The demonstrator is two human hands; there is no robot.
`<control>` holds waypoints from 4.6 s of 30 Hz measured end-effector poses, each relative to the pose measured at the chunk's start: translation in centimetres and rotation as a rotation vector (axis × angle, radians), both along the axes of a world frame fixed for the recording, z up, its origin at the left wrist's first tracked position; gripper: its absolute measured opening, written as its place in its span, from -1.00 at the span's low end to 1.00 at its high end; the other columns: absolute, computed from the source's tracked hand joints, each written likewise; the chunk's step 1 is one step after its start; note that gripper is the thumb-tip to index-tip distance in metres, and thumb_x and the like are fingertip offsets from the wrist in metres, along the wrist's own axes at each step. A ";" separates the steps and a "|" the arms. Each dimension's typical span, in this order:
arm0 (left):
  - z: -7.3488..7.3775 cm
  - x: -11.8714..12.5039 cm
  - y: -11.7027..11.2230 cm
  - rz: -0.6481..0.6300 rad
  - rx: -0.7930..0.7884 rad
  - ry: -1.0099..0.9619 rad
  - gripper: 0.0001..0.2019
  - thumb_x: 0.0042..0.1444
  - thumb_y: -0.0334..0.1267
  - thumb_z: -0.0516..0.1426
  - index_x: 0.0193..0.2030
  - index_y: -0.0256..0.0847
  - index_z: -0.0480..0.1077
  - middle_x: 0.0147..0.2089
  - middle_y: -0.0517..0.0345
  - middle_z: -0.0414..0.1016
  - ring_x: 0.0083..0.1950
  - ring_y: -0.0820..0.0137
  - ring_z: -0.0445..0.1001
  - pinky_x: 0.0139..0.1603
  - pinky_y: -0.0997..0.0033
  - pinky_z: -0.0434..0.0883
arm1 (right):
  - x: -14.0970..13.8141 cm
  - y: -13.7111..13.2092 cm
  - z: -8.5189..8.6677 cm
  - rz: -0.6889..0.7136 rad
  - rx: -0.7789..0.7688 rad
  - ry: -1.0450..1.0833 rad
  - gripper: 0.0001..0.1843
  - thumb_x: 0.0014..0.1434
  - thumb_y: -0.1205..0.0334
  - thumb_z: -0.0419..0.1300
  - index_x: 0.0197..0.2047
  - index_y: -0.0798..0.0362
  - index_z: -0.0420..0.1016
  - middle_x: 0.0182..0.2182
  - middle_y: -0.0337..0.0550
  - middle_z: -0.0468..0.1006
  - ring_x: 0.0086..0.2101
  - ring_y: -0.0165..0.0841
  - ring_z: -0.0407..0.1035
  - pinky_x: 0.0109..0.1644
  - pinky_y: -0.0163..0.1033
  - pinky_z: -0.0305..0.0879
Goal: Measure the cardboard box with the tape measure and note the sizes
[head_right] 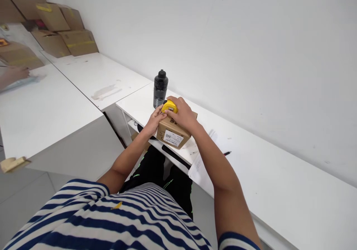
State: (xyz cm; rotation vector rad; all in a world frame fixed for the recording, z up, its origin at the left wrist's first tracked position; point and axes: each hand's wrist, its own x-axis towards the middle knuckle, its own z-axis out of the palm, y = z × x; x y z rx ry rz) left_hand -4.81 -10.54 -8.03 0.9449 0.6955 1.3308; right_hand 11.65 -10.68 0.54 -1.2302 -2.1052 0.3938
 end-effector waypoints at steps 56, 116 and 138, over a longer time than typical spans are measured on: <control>1.7 -0.8 3.2 0.101 -0.017 0.250 -0.68 0.08 -0.23 0.32 -0.06 -0.13 0.36 0.07 0.10 0.55 0.09 0.34 0.55 0.30 0.24 0.44 | 12.2 -7.2 -0.9 -0.200 -0.047 -0.104 -0.47 0.33 -0.14 0.26 0.30 -0.21 0.46 0.10 0.00 0.57 0.05 -0.01 0.48 0.13 0.14 0.44; 1.5 -0.6 3.0 0.076 -0.013 0.209 -0.65 0.03 -0.14 0.39 -0.22 -0.13 0.29 0.41 -0.11 0.45 0.33 0.17 0.52 0.36 0.19 0.42 | 9.9 -10.4 -7.4 -0.275 0.837 -0.409 -0.52 0.31 0.43 0.23 0.26 -0.04 0.35 0.13 0.13 0.65 0.18 -0.01 0.54 0.05 -0.01 0.45; 0.3 -0.7 5.2 0.123 0.050 0.141 -0.56 -0.11 -0.10 0.51 -0.29 -0.10 0.35 0.18 0.09 0.64 0.18 0.28 0.61 0.17 0.31 0.54 | 23.2 -12.7 -14.5 -0.762 -0.231 -0.641 -0.38 0.40 0.29 -0.05 0.45 0.01 0.44 -0.06 0.22 0.61 -0.35 -0.15 0.47 -0.29 -0.08 0.23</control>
